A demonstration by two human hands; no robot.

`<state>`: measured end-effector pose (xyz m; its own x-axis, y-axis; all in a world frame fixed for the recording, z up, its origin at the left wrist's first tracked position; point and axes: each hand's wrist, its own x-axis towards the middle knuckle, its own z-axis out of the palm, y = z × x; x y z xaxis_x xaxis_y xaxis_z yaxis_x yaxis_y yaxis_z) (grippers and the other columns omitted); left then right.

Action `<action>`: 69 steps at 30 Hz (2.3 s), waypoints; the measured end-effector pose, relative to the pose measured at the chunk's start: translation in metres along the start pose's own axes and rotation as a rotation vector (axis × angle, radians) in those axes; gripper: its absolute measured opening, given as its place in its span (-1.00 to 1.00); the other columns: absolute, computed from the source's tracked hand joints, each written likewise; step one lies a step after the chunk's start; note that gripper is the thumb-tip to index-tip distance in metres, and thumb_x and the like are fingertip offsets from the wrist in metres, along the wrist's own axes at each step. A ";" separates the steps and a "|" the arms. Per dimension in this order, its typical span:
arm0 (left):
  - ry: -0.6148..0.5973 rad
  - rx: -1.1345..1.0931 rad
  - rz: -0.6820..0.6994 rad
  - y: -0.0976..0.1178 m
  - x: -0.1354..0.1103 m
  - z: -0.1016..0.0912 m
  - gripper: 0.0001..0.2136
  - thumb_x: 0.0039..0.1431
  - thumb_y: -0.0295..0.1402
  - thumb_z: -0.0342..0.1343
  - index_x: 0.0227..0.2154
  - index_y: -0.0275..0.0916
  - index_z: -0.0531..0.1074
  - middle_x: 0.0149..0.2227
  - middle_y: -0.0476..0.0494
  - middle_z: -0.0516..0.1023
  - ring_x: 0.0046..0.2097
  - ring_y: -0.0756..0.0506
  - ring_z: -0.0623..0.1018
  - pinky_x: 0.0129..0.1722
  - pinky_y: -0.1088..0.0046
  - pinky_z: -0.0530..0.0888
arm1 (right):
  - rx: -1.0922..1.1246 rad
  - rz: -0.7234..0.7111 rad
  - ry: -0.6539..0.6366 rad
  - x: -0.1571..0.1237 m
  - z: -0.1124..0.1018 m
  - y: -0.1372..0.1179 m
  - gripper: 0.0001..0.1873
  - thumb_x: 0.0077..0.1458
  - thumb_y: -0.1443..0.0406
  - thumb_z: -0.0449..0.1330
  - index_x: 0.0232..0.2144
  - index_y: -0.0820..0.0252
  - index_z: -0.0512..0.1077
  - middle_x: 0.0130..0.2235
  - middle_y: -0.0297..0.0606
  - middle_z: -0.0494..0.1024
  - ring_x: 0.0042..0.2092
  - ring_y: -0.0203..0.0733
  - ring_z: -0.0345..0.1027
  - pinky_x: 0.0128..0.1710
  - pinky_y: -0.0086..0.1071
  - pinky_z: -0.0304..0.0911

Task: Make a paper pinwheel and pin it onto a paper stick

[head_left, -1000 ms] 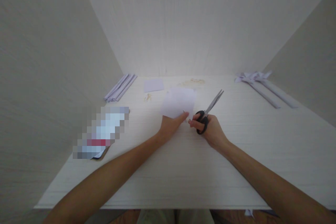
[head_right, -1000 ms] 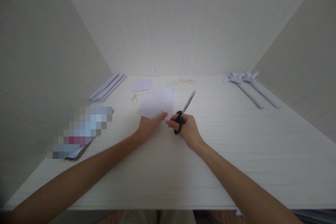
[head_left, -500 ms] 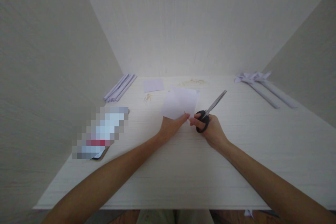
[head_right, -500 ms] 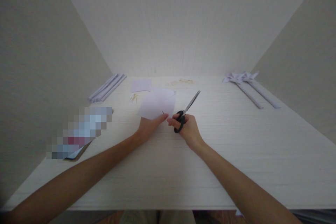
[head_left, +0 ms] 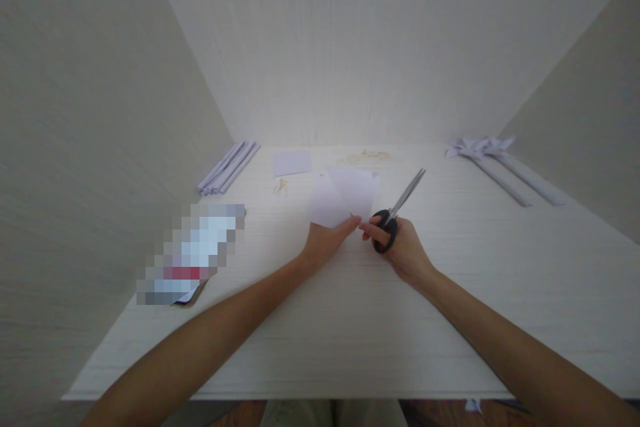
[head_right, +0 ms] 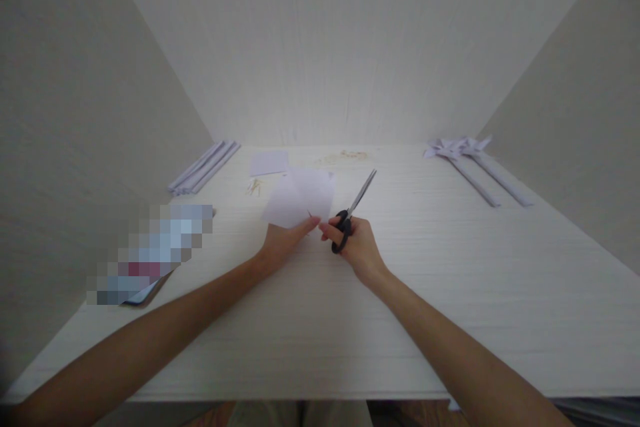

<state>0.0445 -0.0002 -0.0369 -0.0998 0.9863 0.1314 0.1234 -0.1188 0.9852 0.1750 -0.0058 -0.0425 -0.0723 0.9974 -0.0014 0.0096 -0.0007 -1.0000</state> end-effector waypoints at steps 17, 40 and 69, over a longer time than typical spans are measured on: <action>-0.014 0.030 -0.030 -0.003 0.002 0.001 -0.83 -0.19 -0.26 0.14 -0.63 -0.27 0.38 -0.56 -0.05 0.47 -0.46 -0.04 0.46 -0.36 0.39 0.42 | -0.239 -0.037 -0.017 0.000 -0.002 -0.003 -0.75 -0.22 0.19 0.22 -0.67 0.27 0.33 -0.66 -0.39 0.31 -0.61 -0.40 0.08 -0.64 -0.49 -0.01; -0.017 -0.045 -0.068 -0.003 0.001 0.000 -0.84 -0.22 -0.28 0.17 -0.57 -0.27 0.42 -0.46 -0.09 0.53 -0.39 -0.06 0.49 -0.33 0.39 0.41 | -0.065 -0.001 0.000 0.001 -0.001 0.003 -0.67 -0.27 0.10 0.25 -0.66 0.26 0.32 -0.69 -0.41 0.28 -0.66 -0.44 -0.05 -0.70 -0.49 -0.15; 0.068 -0.498 -0.090 -0.021 0.029 -0.009 -0.86 -0.18 -0.33 0.14 -0.62 -0.31 0.36 -0.59 0.03 0.40 -0.56 0.08 0.41 -0.50 0.53 0.38 | -0.189 0.201 -0.406 -0.009 -0.002 -0.014 -0.69 -0.11 0.10 0.13 -0.57 0.26 0.31 -0.63 -0.34 0.39 -0.69 -0.44 0.08 -0.73 -0.53 -0.06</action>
<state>0.0297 0.0296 -0.0532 -0.1541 0.9875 0.0343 -0.3725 -0.0902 0.9236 0.1771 -0.0146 -0.0280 -0.4331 0.8701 -0.2354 0.2414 -0.1396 -0.9603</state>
